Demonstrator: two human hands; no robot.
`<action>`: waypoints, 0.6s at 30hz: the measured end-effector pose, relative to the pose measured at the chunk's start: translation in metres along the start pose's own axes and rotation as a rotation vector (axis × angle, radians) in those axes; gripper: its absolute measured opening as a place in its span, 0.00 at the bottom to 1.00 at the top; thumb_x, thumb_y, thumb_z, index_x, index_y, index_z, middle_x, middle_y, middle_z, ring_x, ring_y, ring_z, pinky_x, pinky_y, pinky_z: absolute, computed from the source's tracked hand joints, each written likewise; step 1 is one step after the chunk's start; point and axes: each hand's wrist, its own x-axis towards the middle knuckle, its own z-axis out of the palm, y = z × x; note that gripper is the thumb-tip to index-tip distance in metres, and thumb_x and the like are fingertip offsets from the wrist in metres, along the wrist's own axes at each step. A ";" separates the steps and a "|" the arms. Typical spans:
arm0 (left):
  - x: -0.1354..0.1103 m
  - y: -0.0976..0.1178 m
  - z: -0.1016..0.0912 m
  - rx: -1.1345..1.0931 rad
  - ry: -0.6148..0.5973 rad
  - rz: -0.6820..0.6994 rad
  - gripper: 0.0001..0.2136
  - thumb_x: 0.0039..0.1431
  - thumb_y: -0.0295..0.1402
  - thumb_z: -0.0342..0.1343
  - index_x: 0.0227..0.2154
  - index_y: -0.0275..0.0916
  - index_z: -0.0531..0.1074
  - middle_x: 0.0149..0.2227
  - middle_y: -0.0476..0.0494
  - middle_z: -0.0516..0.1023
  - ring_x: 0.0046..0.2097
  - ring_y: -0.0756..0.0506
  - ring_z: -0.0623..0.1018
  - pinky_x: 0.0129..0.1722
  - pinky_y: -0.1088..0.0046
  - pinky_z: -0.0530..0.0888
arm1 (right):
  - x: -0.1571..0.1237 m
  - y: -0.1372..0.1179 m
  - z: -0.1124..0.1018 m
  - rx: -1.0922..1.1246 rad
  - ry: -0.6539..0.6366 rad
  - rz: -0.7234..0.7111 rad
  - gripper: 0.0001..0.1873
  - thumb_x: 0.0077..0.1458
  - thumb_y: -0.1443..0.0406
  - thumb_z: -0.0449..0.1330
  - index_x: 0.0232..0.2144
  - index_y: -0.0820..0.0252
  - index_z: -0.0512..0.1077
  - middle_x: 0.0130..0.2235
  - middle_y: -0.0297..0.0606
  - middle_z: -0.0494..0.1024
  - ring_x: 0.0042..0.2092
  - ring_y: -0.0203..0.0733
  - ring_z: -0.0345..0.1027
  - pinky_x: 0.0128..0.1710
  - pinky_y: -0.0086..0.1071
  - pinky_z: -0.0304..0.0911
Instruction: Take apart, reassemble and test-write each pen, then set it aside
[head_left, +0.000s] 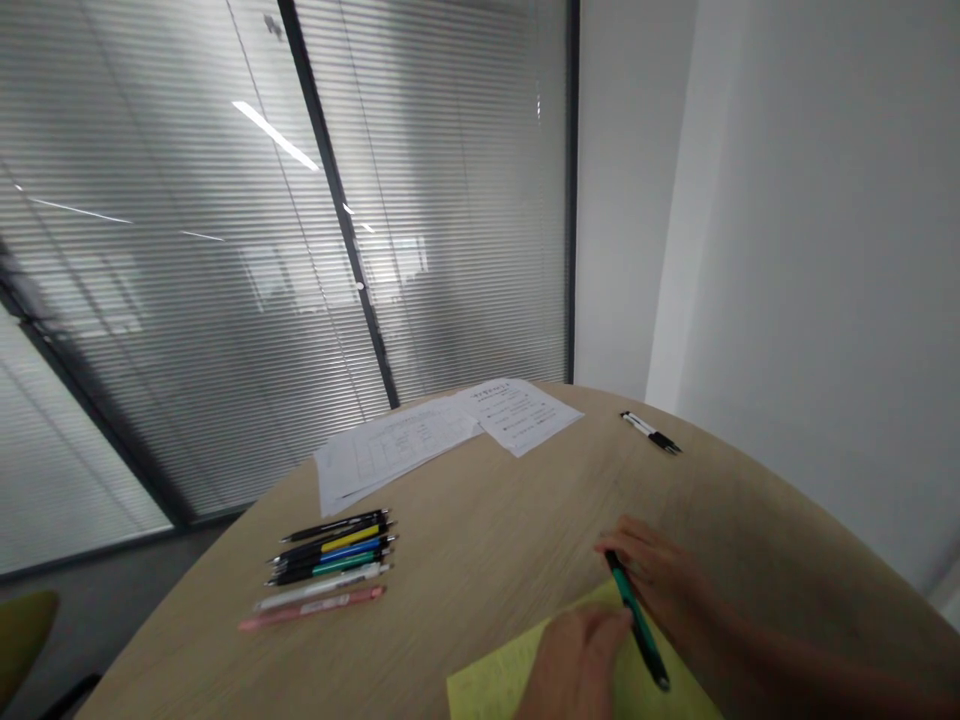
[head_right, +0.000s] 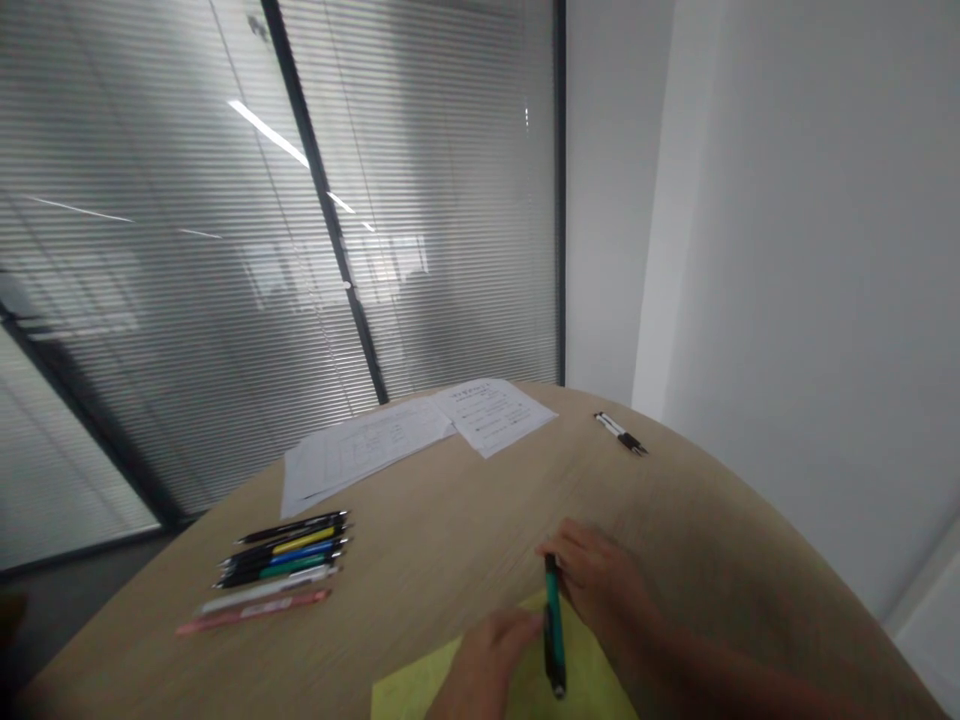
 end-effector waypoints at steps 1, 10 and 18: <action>0.002 0.002 -0.010 -0.044 0.052 -0.057 0.33 0.49 0.38 0.56 0.56 0.42 0.48 0.50 0.34 0.63 0.50 0.38 0.67 0.47 0.60 0.67 | 0.001 -0.003 -0.002 -0.015 0.000 -0.013 0.12 0.48 0.71 0.49 0.31 0.57 0.71 0.30 0.38 0.71 0.32 0.38 0.66 0.30 0.28 0.61; 0.024 0.029 -0.056 -0.432 0.397 -0.241 0.14 0.57 0.39 0.44 0.42 0.39 0.67 0.46 0.39 0.66 0.51 0.42 0.63 0.52 0.62 0.57 | 0.014 -0.042 -0.003 -0.166 -0.064 -0.198 0.07 0.50 0.67 0.54 0.31 0.56 0.72 0.28 0.36 0.73 0.31 0.39 0.68 0.30 0.28 0.62; 0.050 0.010 -0.097 -1.043 0.588 -0.493 0.13 0.52 0.41 0.51 0.30 0.33 0.68 0.26 0.47 0.73 0.32 0.47 0.72 0.40 0.70 0.66 | 0.040 -0.038 -0.004 0.001 -0.184 -0.381 0.22 0.52 0.61 0.51 0.50 0.58 0.61 0.46 0.43 0.71 0.46 0.43 0.63 0.44 0.33 0.59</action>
